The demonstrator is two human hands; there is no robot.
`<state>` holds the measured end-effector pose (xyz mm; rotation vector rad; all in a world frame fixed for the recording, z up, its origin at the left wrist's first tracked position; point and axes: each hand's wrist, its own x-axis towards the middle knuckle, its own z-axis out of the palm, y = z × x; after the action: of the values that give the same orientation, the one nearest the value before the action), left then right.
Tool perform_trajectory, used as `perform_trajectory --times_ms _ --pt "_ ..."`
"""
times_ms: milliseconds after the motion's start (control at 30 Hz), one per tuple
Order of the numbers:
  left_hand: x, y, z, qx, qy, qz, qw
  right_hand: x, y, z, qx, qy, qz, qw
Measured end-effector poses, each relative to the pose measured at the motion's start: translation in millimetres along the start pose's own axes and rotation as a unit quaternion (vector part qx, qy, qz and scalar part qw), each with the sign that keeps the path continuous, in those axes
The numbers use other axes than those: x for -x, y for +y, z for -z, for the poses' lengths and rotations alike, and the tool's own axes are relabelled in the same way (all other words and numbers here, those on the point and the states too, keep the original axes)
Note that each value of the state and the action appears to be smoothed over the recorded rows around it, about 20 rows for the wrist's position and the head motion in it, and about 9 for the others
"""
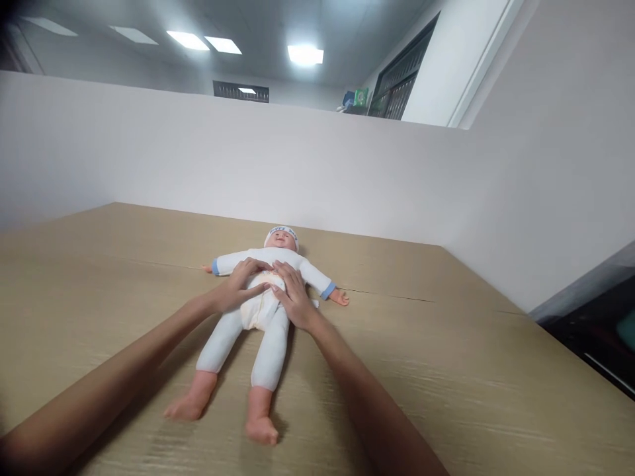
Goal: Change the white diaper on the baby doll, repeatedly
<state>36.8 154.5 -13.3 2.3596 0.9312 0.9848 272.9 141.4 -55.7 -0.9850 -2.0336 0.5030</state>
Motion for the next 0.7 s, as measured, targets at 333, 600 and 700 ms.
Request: perform_trajectory --times_ms 333,600,700 --pt "-10.4 30.2 12.9 -0.161 -0.060 -0.002 0.985 67.0 -16.5 37.9 0.168 0.155 -0.136 0.964" --pt "-42.9 43.6 -21.3 -0.206 -0.065 -0.045 0.975 76.2 -4.7 36.6 0.232 0.141 -0.234 0.934" --pt "-46.8 43.1 -26.7 -0.233 -0.069 -0.038 0.969 73.8 -2.0 37.2 0.220 0.131 -0.290 0.922"
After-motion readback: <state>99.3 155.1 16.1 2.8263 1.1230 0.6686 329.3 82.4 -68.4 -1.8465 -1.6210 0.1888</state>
